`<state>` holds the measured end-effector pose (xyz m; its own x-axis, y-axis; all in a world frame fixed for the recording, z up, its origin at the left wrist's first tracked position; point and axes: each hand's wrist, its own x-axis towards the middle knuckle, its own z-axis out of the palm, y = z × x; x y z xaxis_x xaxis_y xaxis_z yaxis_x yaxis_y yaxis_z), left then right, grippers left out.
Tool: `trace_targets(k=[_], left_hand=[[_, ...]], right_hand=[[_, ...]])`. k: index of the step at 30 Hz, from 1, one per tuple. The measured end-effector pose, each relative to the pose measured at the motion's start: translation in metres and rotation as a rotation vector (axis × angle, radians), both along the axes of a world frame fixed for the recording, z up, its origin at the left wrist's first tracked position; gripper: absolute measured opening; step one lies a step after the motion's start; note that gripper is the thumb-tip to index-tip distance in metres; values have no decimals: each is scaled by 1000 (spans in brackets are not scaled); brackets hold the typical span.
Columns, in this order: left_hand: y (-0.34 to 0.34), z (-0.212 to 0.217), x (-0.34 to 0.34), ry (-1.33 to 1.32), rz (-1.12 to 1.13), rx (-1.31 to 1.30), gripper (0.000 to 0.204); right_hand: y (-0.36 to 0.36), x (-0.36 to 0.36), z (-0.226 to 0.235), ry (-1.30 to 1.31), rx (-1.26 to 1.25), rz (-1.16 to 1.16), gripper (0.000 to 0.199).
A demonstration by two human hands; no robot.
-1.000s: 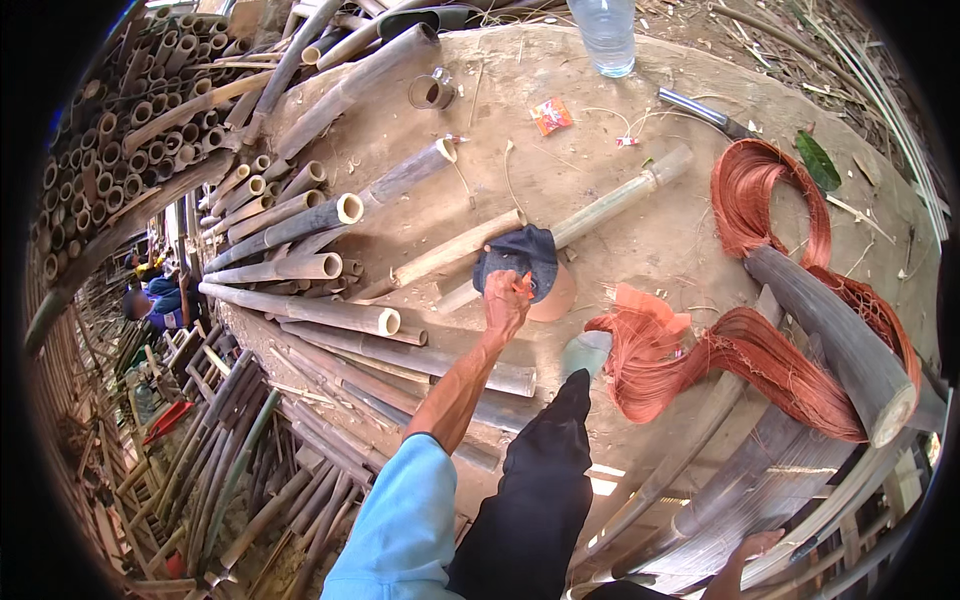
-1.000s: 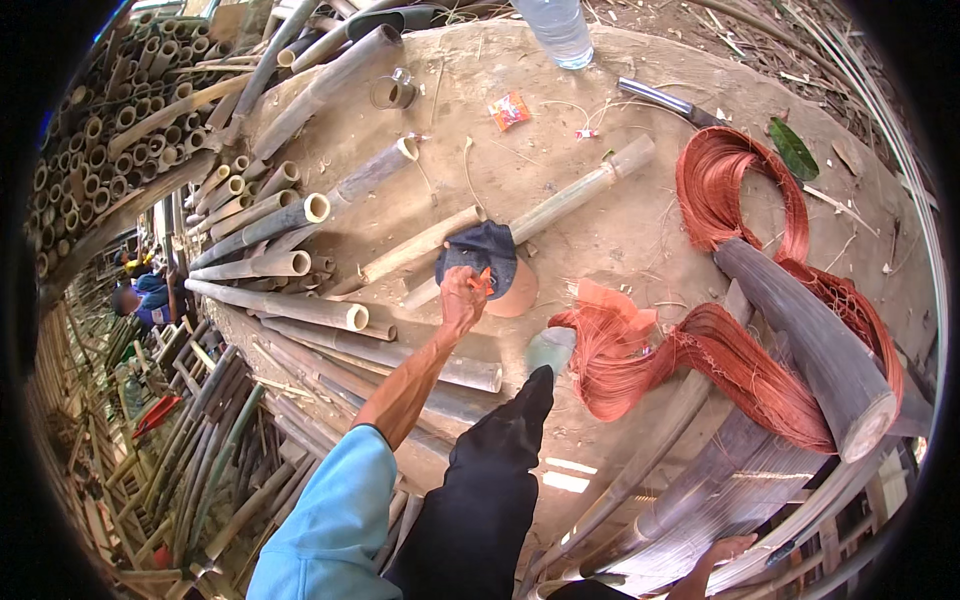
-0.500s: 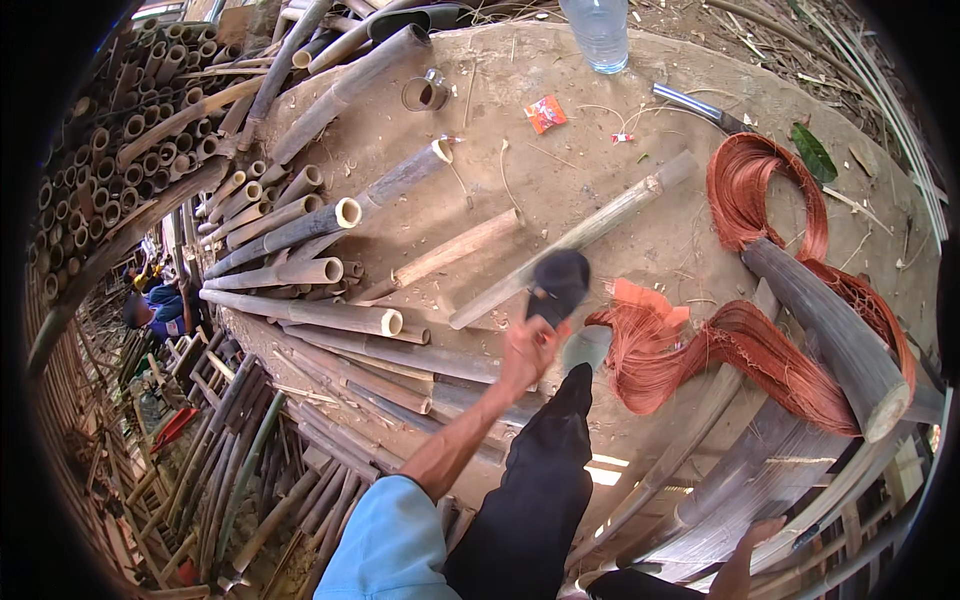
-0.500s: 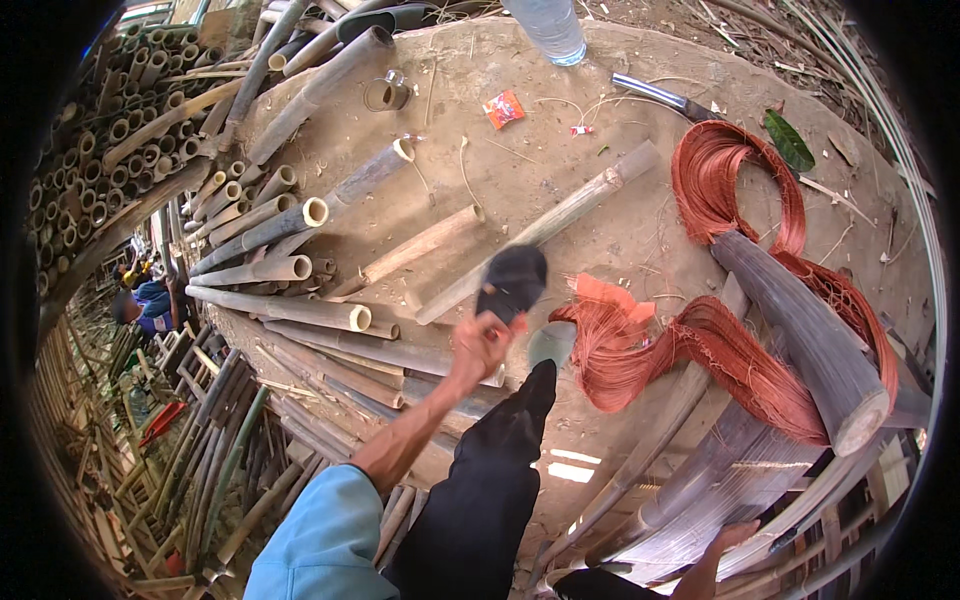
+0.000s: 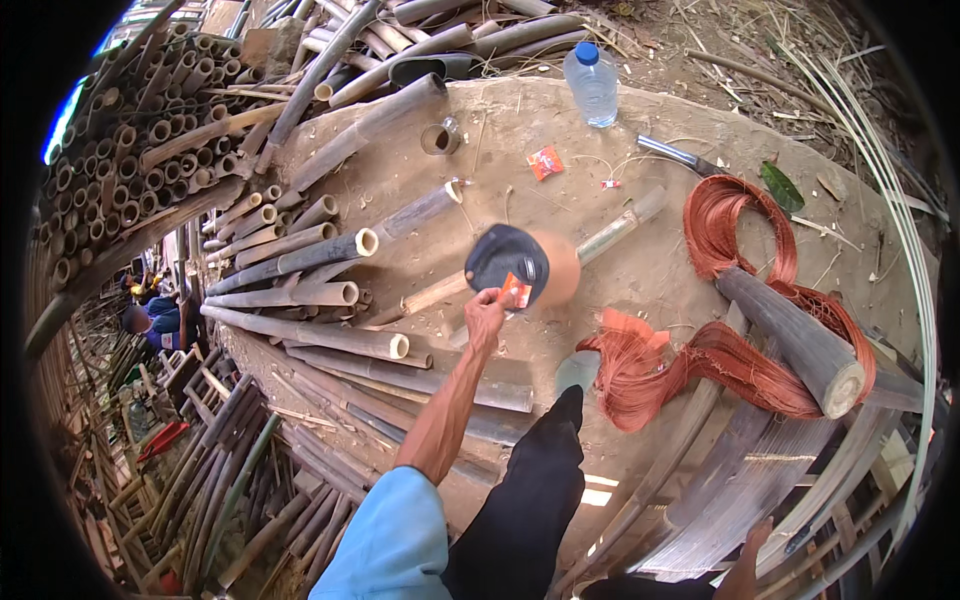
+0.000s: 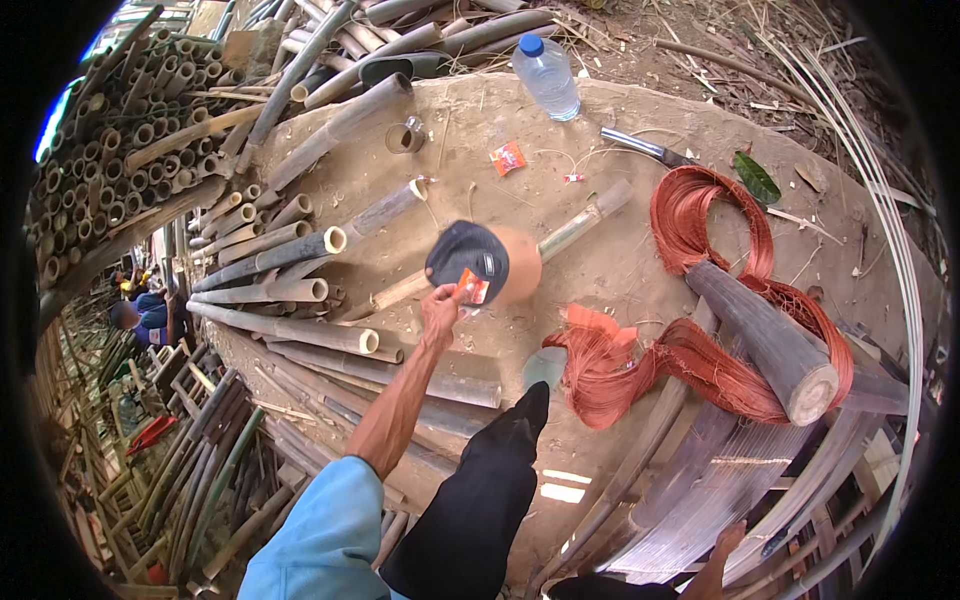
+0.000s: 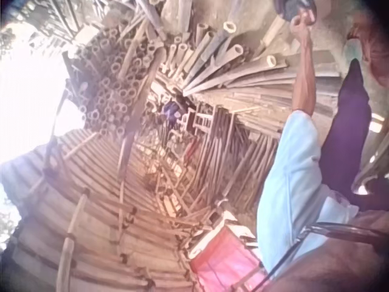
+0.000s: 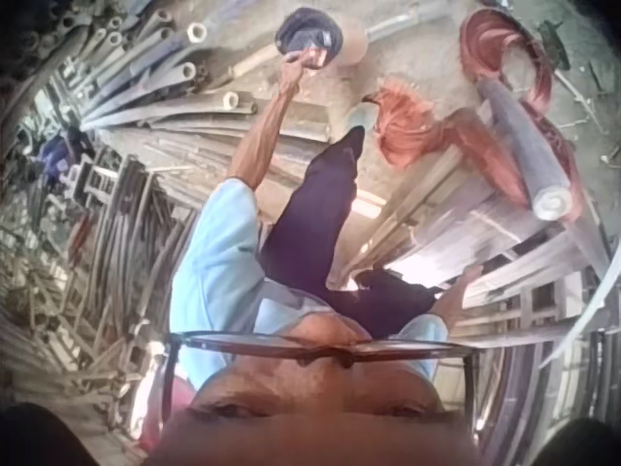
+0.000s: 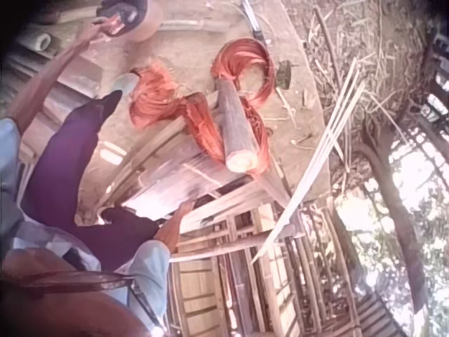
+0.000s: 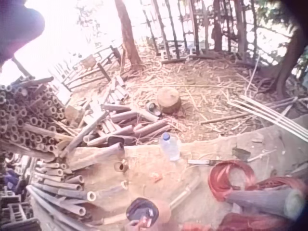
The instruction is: The person constructs a bamboo structure by hand, using copper wire to tie together thin bamboo strips that have been laid across larger bamboo supports.
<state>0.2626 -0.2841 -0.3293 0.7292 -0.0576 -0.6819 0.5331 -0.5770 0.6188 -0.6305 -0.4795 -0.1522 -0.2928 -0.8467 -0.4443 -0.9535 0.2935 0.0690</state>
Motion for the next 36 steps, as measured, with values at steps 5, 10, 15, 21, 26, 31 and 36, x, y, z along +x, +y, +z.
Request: trace_targets(k=[5,10,15,21,26,31,36], left_hand=[[56,71,31,-148,-404,336,27],[121,171,-28,-32,-348,101,33],[114,303,-70,-69,-601,29,26],[118,425,-121,-246,-948,103,13],[90,487,-107,-223,-1112,51,18],[88,498,-103,-43,-1140,166,21],[66,503,-105,-72,-1152,170,25]], right_hand=[[53,131,45,-176,100,-311,63],[114,236,146,-422,381,-435,62],[154,342,225,-504,522,-277,59],[153,410,271,-649,586,-107,56],[151,425,307,-747,558,-50,53],[159,436,335,-841,617,-10,51],[157,444,342,-906,585,81,48]])
